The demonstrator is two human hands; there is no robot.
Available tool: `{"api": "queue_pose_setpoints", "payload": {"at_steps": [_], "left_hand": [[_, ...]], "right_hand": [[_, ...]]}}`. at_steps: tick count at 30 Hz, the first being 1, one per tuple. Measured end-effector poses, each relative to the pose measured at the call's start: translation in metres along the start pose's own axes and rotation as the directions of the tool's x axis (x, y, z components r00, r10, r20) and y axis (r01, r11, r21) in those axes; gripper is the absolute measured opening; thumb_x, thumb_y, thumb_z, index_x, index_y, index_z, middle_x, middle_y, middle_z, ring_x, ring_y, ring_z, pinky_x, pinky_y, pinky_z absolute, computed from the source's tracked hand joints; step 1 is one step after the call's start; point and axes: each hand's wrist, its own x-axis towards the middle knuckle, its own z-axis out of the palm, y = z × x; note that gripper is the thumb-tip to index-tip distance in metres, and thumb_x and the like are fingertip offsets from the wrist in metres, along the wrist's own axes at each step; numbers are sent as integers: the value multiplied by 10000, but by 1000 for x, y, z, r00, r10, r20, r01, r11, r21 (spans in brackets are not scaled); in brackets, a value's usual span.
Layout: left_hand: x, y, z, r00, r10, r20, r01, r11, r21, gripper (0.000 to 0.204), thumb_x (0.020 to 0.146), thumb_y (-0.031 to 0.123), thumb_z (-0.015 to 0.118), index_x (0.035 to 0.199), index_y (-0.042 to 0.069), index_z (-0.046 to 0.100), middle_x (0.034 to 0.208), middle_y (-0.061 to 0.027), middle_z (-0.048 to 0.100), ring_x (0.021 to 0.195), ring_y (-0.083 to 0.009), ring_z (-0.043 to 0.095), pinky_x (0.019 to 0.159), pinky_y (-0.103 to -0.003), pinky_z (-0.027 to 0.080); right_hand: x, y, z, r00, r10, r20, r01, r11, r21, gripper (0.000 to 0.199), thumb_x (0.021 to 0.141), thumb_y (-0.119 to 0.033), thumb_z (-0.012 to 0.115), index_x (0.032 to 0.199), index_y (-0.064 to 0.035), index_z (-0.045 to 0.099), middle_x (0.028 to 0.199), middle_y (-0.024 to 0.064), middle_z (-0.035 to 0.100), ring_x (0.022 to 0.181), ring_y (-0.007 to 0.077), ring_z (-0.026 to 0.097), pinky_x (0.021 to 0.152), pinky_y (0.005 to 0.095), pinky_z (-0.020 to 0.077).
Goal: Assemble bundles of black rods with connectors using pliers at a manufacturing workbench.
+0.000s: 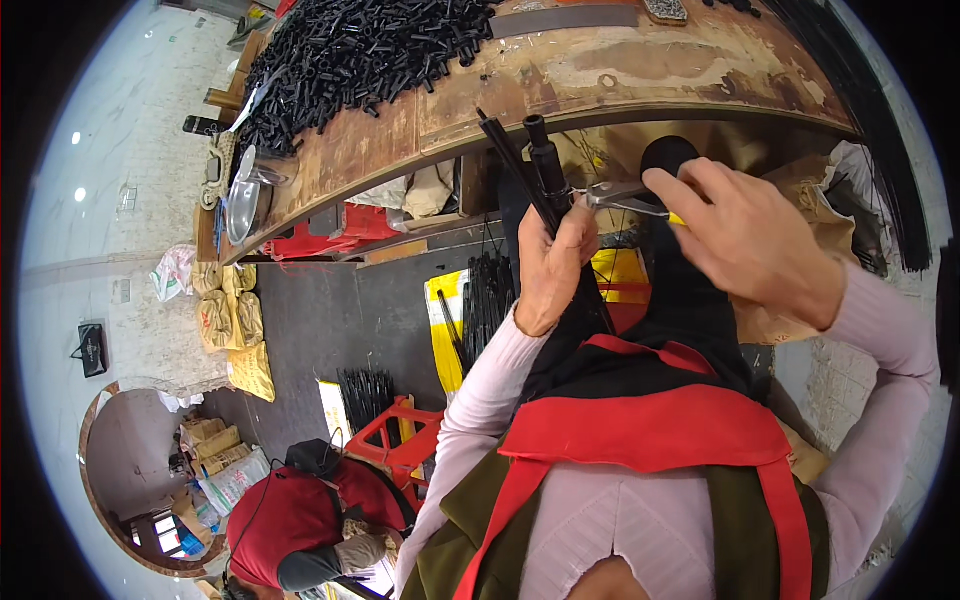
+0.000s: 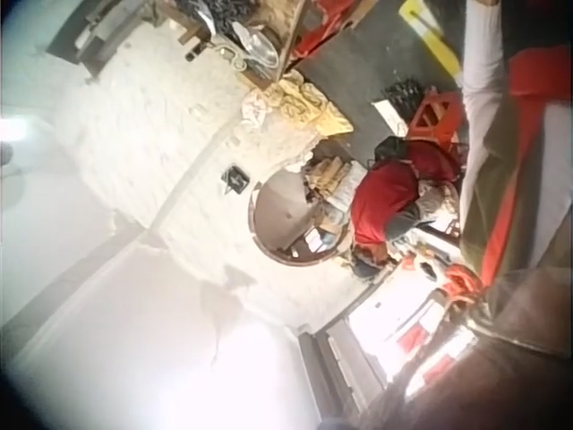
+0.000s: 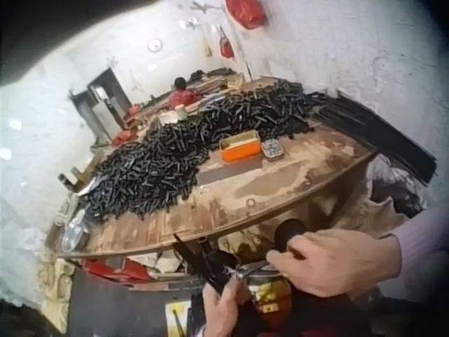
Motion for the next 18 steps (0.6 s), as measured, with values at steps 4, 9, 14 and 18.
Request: {"api": "queue_pose_setpoints", "payload": {"at_steps": [4, 9, 14, 18], "left_hand": [[-17, 10, -10, 1000, 0, 14, -1, 1000, 27, 139, 965, 108, 508, 844, 59, 459, 622, 28, 386, 507, -58, 333, 463, -233, 271], [-7, 12, -17, 1000, -13, -9, 14, 998, 58, 111, 950, 126, 512, 904, 71, 427, 630, 19, 371, 524, -82, 343, 479, -245, 295], [-1, 12, -28, 987, 158, 23, -156, 984, -89, 473, 969, 240, 601, 1343, 25, 406, 678, 19, 420, 557, -82, 391, 513, -238, 346], [-3, 8, -39, 994, 50, 98, -36, 990, -139, 569, 943, 293, 650, 1377, 7, 420, 679, 13, 459, 570, -90, 451, 529, -242, 382]], "right_hand": [[37, -4, -39, 669, -76, 739, -659, 399, 638, 457, 796, -19, 724, 1185, -30, 482, 698, 88, 594, 524, 209, 627, 475, 314, 483], [37, -12, -15, 794, 153, 589, -568, 532, 628, 468, 764, -60, 719, 1144, -28, 448, 631, 74, 545, 494, 187, 595, 449, 301, 465], [46, 1, 17, 923, -205, -326, 213, 977, -10, 538, 785, -67, 688, 1265, -39, 446, 725, 116, 549, 668, 329, 610, 650, 399, 506], [41, 11, 10, 980, -156, 126, 85, 891, 445, 493, 822, -86, 684, 1259, -59, 458, 775, 108, 605, 675, 304, 643, 597, 383, 494]]}}
